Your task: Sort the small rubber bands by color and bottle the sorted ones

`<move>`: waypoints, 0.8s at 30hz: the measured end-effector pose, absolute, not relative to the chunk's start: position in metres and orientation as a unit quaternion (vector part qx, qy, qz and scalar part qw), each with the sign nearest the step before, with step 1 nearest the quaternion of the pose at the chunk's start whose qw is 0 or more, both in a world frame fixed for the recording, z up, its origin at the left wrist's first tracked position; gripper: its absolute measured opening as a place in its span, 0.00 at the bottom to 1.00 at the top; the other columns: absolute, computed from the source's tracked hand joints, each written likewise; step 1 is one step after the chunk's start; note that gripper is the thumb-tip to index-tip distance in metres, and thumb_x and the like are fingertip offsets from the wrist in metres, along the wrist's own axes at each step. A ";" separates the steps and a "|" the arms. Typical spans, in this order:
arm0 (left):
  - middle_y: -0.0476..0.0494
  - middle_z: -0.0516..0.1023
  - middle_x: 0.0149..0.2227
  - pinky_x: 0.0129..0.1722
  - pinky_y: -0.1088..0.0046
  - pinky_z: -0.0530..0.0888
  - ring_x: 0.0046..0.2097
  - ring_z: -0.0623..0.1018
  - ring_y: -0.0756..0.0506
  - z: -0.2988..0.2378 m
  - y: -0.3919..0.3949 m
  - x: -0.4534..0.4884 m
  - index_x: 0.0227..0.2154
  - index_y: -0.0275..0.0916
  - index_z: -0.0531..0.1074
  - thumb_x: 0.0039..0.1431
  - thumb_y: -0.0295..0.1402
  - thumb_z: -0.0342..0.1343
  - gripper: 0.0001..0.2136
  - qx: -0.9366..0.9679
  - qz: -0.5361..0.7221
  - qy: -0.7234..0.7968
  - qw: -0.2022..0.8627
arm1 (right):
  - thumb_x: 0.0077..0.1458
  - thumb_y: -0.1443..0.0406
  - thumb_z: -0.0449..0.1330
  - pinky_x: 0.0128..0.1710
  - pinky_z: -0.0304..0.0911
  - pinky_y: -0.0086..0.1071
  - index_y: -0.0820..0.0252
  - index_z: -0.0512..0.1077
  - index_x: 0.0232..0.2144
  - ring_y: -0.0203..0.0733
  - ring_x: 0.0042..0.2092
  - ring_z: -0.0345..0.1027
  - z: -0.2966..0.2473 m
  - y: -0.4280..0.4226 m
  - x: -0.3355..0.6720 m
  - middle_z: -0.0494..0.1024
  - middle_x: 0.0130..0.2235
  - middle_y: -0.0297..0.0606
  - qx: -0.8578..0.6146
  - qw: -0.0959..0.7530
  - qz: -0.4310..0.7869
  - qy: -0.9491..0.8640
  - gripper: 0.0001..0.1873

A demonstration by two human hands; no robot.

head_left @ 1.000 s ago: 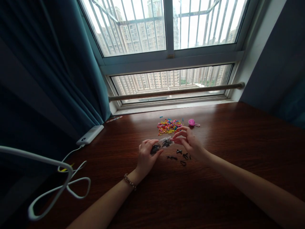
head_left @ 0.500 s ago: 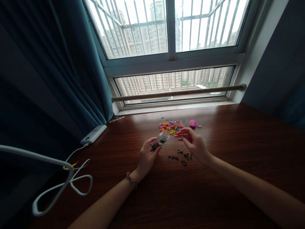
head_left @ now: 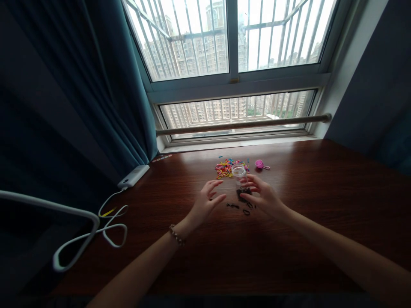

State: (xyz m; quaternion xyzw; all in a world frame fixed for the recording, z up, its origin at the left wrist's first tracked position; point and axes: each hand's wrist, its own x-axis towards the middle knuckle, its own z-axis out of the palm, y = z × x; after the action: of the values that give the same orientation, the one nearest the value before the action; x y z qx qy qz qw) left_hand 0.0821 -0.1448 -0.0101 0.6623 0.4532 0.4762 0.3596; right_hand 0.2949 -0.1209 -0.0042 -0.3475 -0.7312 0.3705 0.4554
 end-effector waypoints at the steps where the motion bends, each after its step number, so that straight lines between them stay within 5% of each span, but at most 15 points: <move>1: 0.41 0.66 0.48 0.46 0.67 0.67 0.50 0.67 0.43 -0.013 -0.141 0.070 0.44 0.41 0.68 0.48 0.37 0.57 0.18 0.697 0.436 0.479 0.308 | 0.42 0.62 0.63 0.39 0.66 0.38 0.57 0.62 0.44 0.42 0.41 0.69 -0.006 -0.117 0.309 0.72 0.43 0.42 -0.365 0.458 0.364 -0.724 0.25; 7: 0.45 0.71 0.32 0.36 0.72 0.68 0.34 0.71 0.47 -0.038 -0.121 0.024 0.32 0.37 0.72 0.49 0.34 0.55 0.08 0.773 0.234 0.557 0.194 | 0.39 0.58 0.64 0.38 0.68 0.40 0.59 0.63 0.43 0.45 0.39 0.70 -0.030 -0.094 0.375 0.72 0.43 0.45 -0.435 0.501 0.363 -0.654 0.27; 18: 0.47 0.71 0.28 0.28 0.78 0.65 0.29 0.69 0.52 -0.044 -0.113 0.097 0.24 0.35 0.73 0.48 0.33 0.56 0.06 0.816 0.237 0.465 0.248 | 0.39 0.57 0.64 0.38 0.68 0.40 0.60 0.64 0.44 0.44 0.38 0.71 -0.049 -0.099 0.375 0.73 0.42 0.45 -0.439 0.488 0.364 -0.661 0.28; 24: 0.49 0.73 0.27 0.27 0.78 0.66 0.28 0.70 0.51 -0.053 -0.092 0.121 0.39 0.35 0.69 0.43 0.33 0.60 0.17 0.777 0.263 0.466 0.333 | 0.41 0.58 0.63 0.38 0.68 0.40 0.60 0.64 0.44 0.43 0.38 0.71 -0.044 -0.104 0.377 0.73 0.42 0.45 -0.433 0.476 0.350 -0.681 0.27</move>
State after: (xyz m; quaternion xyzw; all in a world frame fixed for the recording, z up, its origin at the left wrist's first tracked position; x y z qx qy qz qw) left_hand 0.1207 -0.0923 -0.0534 0.7768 0.4659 0.2625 0.3326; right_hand 0.3765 -0.1035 -0.0441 -0.4333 -0.6806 0.3498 0.4762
